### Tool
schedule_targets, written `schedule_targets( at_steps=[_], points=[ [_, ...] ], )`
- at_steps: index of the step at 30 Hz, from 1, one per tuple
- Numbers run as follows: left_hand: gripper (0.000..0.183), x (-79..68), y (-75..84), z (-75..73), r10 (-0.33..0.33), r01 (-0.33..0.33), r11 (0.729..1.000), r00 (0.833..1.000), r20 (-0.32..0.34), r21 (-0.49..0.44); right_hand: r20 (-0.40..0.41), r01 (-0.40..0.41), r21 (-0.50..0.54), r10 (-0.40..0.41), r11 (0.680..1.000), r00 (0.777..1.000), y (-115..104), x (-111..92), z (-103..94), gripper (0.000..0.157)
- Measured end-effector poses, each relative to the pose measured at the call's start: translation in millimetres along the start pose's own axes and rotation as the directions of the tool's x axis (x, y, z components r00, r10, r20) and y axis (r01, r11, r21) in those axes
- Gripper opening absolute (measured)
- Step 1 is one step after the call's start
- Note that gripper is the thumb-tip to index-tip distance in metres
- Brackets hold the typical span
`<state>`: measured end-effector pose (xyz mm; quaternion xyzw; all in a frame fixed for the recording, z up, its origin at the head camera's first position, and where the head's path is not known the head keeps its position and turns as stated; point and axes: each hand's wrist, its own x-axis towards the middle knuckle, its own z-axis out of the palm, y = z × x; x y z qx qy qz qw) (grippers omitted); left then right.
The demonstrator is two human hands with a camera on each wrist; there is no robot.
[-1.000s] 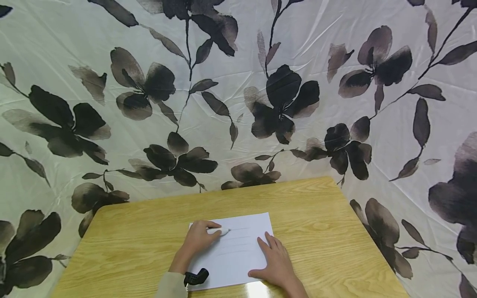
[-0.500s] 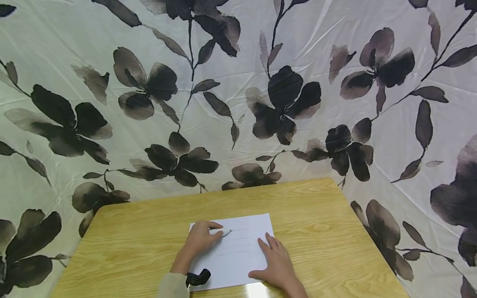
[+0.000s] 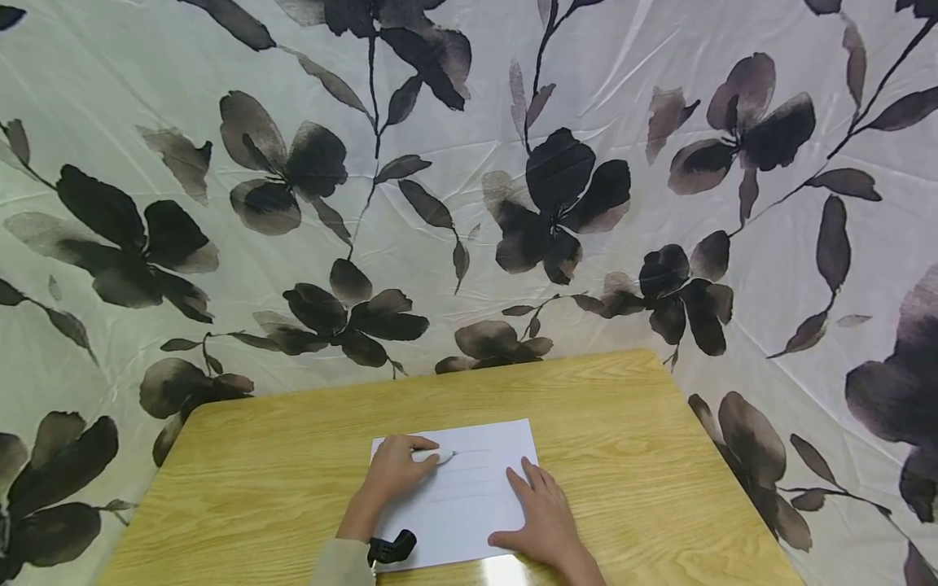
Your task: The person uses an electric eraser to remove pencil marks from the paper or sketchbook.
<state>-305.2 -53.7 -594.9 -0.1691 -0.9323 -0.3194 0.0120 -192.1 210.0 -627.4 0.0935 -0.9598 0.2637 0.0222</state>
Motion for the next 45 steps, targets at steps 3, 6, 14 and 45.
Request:
schedule_targets(
  at_steps=[3, 6, 14, 45],
  points=[
    [0.013, -0.3, -1.3, 0.2, -0.015, 0.015, 1.0, 1.0, -0.02, 0.009, -0.002, 0.004, 0.002, -0.004, 1.0, 1.0, -0.7, 0.5, -0.4, 0.106],
    [0.013, -0.5, -1.8, -0.8, -0.02, 0.02, 1.0, 0.999, -0.028, 0.008, -0.003, 0.008, 0.001, -0.008, 1.0, 1.0, -0.8, 0.9, -0.6, 0.106],
    [0.013, 0.7, -1.7, -0.2, -0.024, 0.024, 1.0, 1.0, -0.013, -0.009, 0.001, 0.009, -0.013, -0.009, 1.0, 1.0, -0.1, 1.1, -0.5, 0.107],
    [0.014, 1.8, -3.3, 3.8, -0.042, 0.043, 0.998, 0.999, 0.005, -0.053, 0.006, 0.01, -0.003, -0.01, 1.0, 1.0, 0.8, 2.6, -0.4, 0.105]
  ],
)
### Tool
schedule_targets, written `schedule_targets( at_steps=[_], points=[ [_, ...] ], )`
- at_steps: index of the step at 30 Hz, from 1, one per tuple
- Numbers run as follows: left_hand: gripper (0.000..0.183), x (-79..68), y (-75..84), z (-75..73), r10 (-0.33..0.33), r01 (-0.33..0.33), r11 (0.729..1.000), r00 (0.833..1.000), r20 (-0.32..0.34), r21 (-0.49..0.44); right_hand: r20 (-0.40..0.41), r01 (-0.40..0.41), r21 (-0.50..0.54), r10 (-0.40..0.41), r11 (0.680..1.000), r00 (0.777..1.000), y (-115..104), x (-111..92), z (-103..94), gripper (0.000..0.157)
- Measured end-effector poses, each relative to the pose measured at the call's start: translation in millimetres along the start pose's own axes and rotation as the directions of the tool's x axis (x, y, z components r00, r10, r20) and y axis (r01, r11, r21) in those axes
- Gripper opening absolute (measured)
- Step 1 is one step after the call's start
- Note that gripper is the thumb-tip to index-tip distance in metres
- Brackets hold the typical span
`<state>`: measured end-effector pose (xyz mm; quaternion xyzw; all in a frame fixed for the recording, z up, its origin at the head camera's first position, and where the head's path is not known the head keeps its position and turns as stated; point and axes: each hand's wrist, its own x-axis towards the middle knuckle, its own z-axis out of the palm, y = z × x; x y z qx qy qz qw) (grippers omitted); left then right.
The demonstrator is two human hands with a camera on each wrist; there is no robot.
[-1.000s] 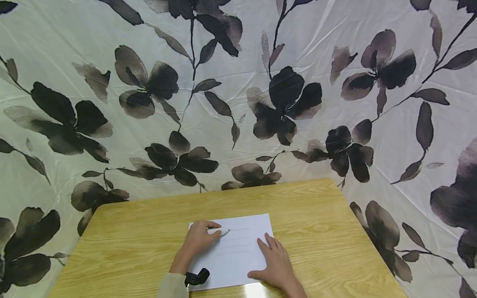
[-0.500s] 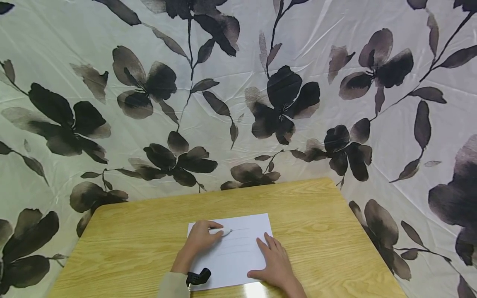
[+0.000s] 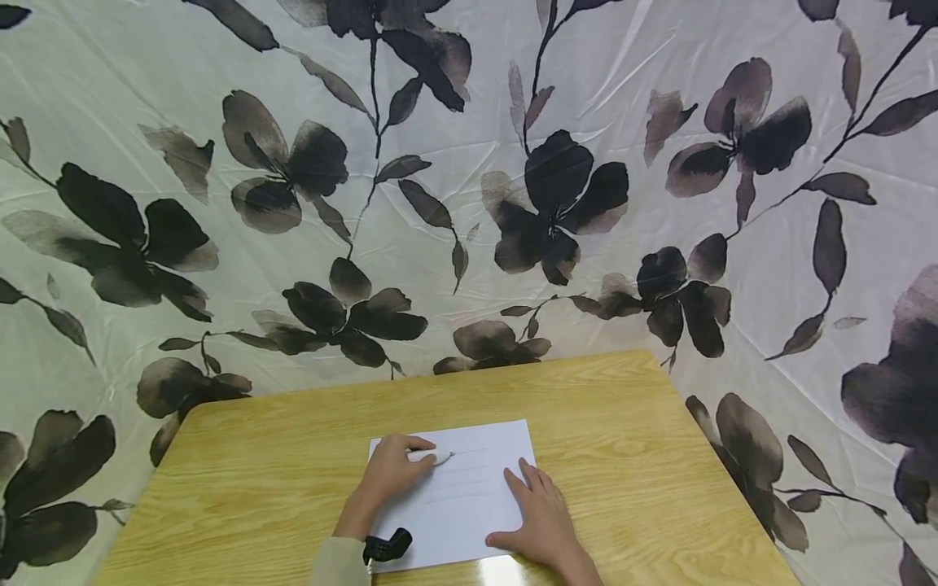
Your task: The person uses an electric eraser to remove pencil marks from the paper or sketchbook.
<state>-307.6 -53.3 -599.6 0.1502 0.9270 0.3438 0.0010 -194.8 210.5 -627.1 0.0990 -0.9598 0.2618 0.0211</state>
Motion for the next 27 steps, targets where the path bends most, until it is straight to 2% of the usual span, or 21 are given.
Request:
schedule_targets(
  at_steps=[7, 13, 19, 27],
  points=[
    [0.014, 2.3, 0.5, 0.1, 0.034, -0.034, 0.999, 0.999, 0.015, -0.006, -0.002, -0.006, -0.003, 0.006, 1.0, 1.0, 0.0, 0.3, 0.0, 0.106],
    [0.013, 3.2, -0.9, -2.7, 0.019, -0.019, 1.0, 1.0, 0.002, 0.002, -0.005, 0.0, 0.013, 0.0, 1.0, 1.0, -2.2, -0.6, -1.5, 0.104],
    [0.014, 3.8, 3.0, -0.3, 0.034, -0.034, 0.999, 0.999, 0.022, -0.01, -0.005, -0.013, 0.001, 0.013, 1.0, 1.0, -2.7, -0.4, -1.6, 0.105],
    [0.013, 5.1, 3.0, -2.5, 0.033, -0.033, 0.999, 0.999, 0.0, 0.018, -0.002, -0.011, 0.014, 0.011, 1.0, 1.0, -3.0, -0.4, -2.4, 0.105]
  ],
)
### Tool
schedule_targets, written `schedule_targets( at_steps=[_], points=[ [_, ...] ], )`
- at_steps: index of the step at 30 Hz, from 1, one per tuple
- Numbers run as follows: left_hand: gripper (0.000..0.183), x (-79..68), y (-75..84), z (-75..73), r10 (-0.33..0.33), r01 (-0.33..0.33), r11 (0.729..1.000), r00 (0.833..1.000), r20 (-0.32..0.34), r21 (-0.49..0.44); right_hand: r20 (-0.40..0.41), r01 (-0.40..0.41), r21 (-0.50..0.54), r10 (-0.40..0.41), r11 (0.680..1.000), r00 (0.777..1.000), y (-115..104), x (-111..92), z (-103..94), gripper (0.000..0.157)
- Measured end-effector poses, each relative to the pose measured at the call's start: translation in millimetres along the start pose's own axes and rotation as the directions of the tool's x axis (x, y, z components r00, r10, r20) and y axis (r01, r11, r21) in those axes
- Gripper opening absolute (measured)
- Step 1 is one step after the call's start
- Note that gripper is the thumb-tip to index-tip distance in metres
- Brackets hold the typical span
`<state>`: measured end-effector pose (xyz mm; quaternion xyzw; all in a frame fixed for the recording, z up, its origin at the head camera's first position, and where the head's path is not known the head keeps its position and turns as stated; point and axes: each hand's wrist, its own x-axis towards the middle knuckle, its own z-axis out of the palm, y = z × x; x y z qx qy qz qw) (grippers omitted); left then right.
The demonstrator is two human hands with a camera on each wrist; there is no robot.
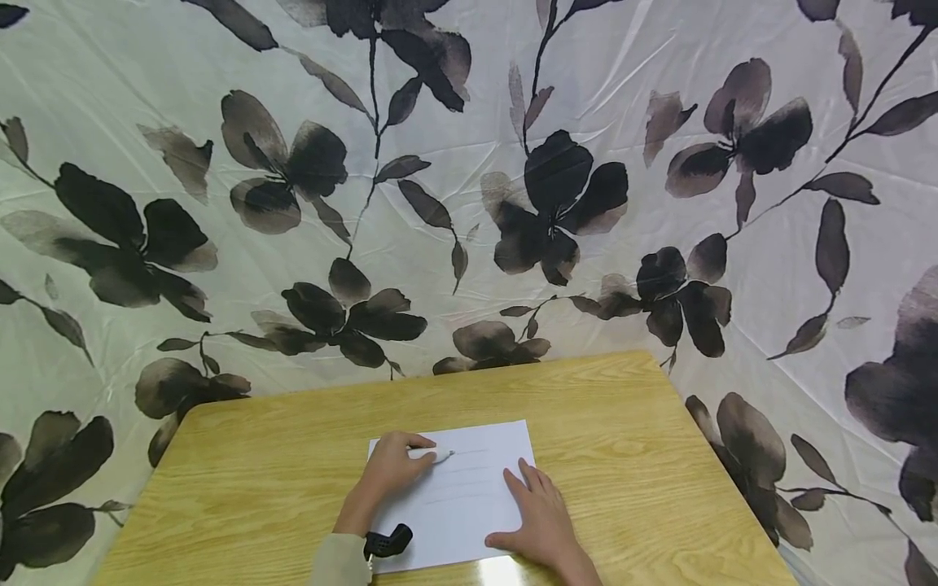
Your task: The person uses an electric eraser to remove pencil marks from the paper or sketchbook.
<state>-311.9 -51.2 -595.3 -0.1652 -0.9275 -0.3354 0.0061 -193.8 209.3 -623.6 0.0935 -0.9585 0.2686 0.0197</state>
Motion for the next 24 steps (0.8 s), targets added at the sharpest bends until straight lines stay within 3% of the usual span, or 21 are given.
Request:
schedule_targets(
  at_steps=[5, 15, 21, 24],
  points=[
    [0.014, 0.4, 1.7, 0.7, 0.011, -0.011, 1.0, 1.0, 0.024, -0.029, -0.006, 0.0, -0.013, 0.0, 1.0, 1.0, -0.1, 0.5, 0.0, 0.104],
    [0.013, 0.2, 1.3, 2.6, 0.008, -0.008, 1.0, 1.0, 0.015, -0.001, -0.002, -0.007, 0.003, 0.007, 1.0, 1.0, -0.7, -1.1, 0.4, 0.104],
    [0.013, 0.3, 1.1, 3.3, -0.023, 0.023, 1.0, 1.0, 0.017, -0.006, 0.006, -0.006, 0.003, 0.006, 1.0, 1.0, -0.6, -0.3, 0.5, 0.105],
    [0.014, 0.9, -0.3, 4.5, -0.001, 0.001, 1.0, 1.0, 0.026, -0.002, 0.005, -0.009, 0.001, 0.009, 1.0, 1.0, -0.2, -0.1, 0.8, 0.106]
  ],
)
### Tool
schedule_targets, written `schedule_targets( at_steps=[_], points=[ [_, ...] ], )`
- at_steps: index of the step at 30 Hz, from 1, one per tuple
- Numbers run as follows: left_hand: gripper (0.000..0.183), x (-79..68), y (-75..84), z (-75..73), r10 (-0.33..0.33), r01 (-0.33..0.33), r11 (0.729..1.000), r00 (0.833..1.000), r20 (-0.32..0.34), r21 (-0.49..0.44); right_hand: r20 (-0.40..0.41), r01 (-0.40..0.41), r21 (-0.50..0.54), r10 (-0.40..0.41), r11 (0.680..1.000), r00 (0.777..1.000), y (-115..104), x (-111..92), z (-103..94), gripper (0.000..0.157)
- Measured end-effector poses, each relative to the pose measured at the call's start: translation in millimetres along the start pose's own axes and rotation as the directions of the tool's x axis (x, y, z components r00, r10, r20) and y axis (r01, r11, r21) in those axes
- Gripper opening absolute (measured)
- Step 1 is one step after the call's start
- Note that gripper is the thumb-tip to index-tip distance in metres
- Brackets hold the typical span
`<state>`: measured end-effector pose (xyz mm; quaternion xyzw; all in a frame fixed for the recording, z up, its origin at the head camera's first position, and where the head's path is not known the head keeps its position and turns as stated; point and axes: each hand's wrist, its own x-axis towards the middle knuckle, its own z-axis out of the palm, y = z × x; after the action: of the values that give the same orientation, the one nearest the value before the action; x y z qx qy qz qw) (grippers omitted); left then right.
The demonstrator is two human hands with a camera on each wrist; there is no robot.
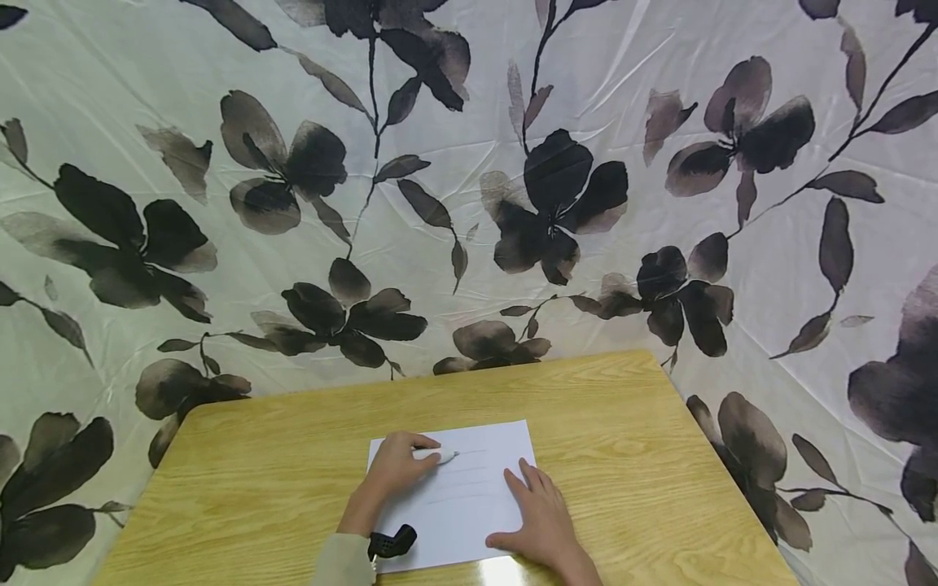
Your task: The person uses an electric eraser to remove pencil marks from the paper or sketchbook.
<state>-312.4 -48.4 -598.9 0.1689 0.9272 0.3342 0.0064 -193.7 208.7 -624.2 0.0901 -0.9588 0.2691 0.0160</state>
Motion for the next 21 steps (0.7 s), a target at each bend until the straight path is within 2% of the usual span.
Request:
schedule_targets(
  at_steps=[8, 12, 21],
  points=[
    [0.014, -1.2, 1.2, -2.2, -0.004, 0.004, 1.0, 1.0, -0.005, -0.004, -0.006, 0.008, -0.005, -0.008, 1.0, 1.0, 1.7, -0.1, 1.3, 0.105],
    [0.016, -0.5, 1.6, -1.5, 0.022, -0.022, 1.0, 1.0, 0.01, -0.012, -0.015, 0.007, -0.015, -0.007, 1.0, 1.0, 2.2, 0.4, 2.3, 0.106],
    [0.014, -2.2, -2.2, -5.7, 0.013, -0.013, 1.0, 1.0, -0.021, 0.006, 0.002, 0.027, -0.005, -0.027, 1.0, 1.0, 0.1, 1.1, 0.4, 0.105]
  ],
)
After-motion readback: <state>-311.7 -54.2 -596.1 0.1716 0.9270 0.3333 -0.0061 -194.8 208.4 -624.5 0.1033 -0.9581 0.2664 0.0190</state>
